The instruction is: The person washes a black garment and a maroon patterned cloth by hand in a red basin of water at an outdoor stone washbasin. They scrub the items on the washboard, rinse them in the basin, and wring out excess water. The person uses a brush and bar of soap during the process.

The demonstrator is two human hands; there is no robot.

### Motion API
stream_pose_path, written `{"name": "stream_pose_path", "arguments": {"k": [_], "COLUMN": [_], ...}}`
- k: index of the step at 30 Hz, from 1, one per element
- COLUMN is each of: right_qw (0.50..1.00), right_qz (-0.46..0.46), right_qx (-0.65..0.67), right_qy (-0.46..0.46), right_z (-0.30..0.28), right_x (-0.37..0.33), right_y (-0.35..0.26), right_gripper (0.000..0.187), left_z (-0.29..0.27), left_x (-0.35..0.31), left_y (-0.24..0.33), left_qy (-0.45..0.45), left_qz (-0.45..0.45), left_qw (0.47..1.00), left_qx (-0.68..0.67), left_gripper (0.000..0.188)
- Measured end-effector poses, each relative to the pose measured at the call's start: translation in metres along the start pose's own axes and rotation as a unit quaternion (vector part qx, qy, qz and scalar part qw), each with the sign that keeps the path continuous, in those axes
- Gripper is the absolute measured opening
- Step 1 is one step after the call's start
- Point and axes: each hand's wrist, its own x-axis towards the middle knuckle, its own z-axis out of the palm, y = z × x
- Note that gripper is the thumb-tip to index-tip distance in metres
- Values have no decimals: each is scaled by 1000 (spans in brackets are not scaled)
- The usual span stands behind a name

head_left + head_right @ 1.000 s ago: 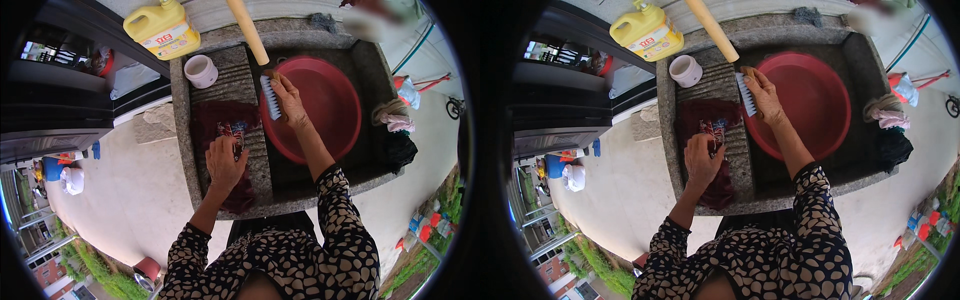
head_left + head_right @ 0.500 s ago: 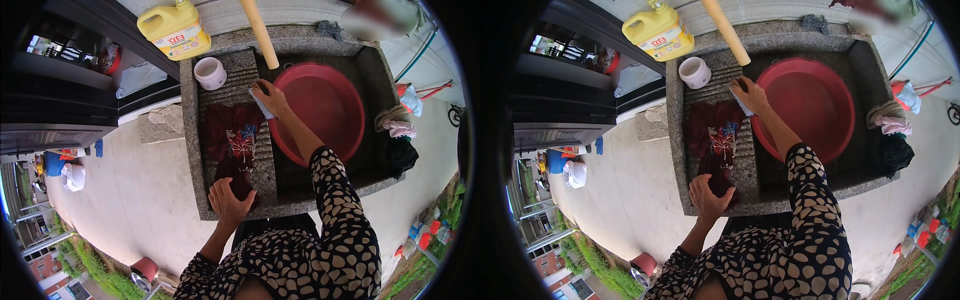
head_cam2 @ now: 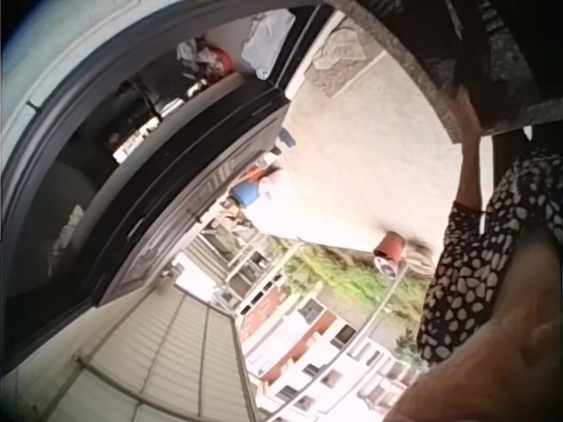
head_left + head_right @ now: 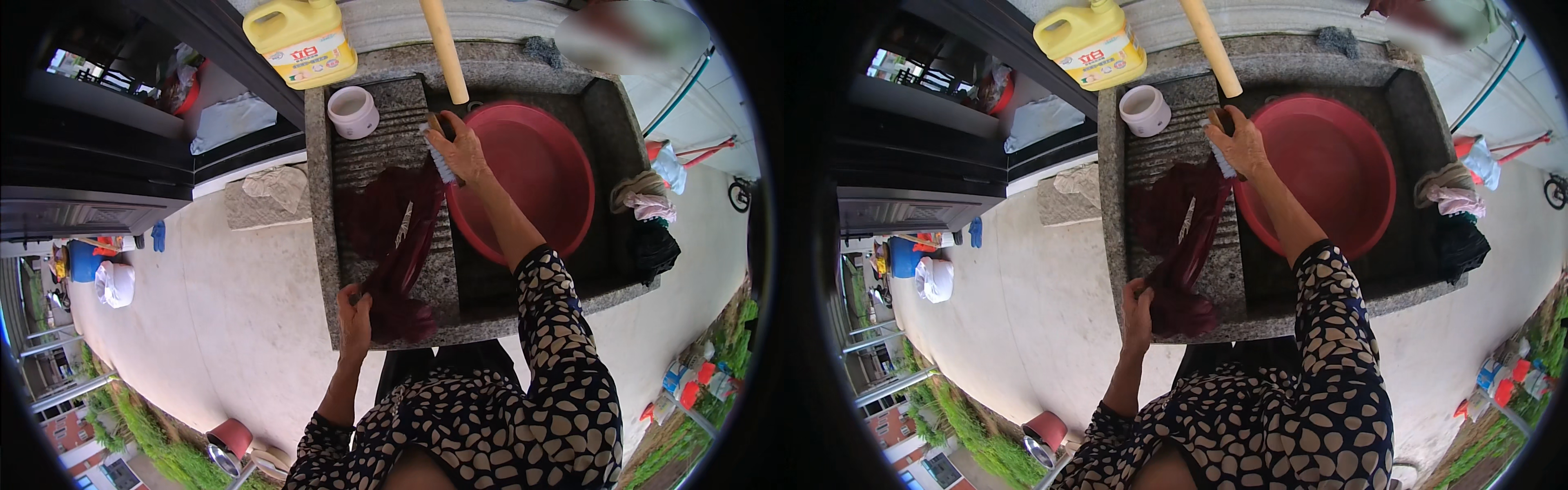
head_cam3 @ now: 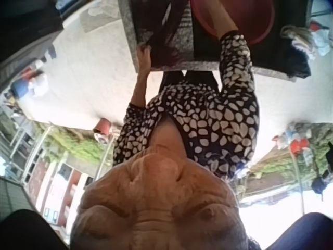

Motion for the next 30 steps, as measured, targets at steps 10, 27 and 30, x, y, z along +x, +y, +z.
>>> {"name": "stream_pose_path", "arguments": {"k": [10,27,30], "right_qw": [882,899,927], "right_qz": [-362,-274,-153], "right_qx": [-257,-342,-341], "right_qy": [-158,6,41], "right_z": [54,30,33], "right_x": [-129,-38,-10], "right_y": [-17,29,48], "right_gripper": [63,51,45], "left_z": [26,32,34], "left_x": [7,8,8], "left_y": [-9,-11,-11], "left_qy": [-30,-47,-32], "left_qz": [283,364,376], "left_qw": [907,909,905], "left_qx": [309,197,194], "left_gripper": [27,20,20]}}
